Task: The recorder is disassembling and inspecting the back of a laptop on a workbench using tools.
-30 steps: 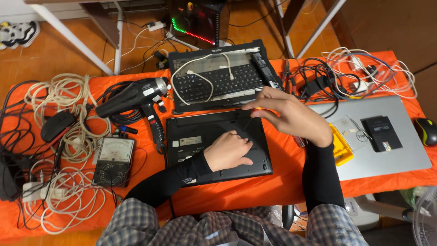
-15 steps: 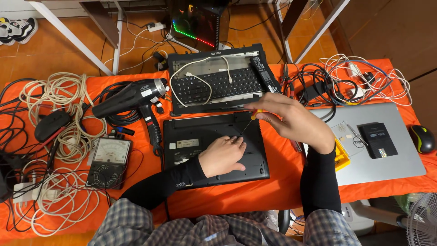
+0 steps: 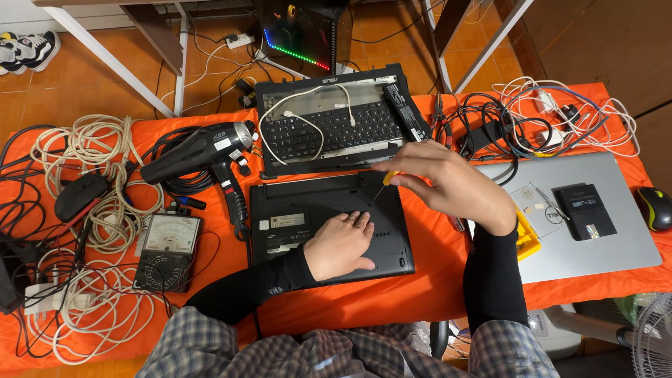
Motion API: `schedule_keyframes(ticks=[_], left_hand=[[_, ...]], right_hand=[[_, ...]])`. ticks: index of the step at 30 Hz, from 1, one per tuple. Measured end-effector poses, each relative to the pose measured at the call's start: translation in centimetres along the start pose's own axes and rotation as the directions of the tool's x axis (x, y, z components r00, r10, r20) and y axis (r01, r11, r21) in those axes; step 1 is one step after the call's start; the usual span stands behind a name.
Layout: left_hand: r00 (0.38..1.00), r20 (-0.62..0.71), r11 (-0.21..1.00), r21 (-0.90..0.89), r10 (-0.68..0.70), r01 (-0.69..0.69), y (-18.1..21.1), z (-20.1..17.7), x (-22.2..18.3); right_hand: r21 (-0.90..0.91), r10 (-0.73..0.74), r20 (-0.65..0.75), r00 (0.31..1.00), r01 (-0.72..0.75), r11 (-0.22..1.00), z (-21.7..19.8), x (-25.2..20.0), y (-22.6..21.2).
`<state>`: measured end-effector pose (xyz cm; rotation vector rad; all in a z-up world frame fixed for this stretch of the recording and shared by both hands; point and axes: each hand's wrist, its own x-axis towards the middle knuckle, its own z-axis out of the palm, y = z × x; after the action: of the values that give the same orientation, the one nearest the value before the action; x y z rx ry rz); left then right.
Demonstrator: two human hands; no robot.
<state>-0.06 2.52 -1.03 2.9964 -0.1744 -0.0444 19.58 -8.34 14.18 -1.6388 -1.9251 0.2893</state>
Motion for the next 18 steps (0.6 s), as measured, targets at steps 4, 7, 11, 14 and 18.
schedule_keyframes(ticks=[4, 7, 11, 14, 18], left_hand=[[1.000, 0.018, 1.000, -0.011, -0.009, 0.010, -0.30, 0.42, 0.15], [1.000, 0.009, 1.000, -0.008, -0.004, 0.004, -0.19, 0.46, 0.19], [1.000, 0.004, 1.000, -0.013, 0.000, 0.000, -0.36, 0.65, 0.26], [1.000, 0.009, 1.000, -0.009, 0.012, -0.012, -0.46, 0.42, 0.33], [1.000, 0.011, 1.000, -0.007, 0.020, -0.020, -0.51, 0.46, 0.30]], right_hand=[[-0.015, -0.054, -0.022, 0.998, 0.054, 0.998, -0.05, -0.15, 0.01], [0.051, -0.060, -0.017, 0.998, 0.060, 0.997, -0.03, -0.06, -0.08], [0.087, -0.013, 0.018, 1.000, 0.011, 0.996, 0.05, -0.22, 0.11], [0.026, 0.019, 0.029, 0.999, -0.020, 0.999, 0.05, -0.29, -0.05], [0.020, -0.011, 0.012, 1.000, 0.010, 1.000, 0.26, -0.53, -0.01]])
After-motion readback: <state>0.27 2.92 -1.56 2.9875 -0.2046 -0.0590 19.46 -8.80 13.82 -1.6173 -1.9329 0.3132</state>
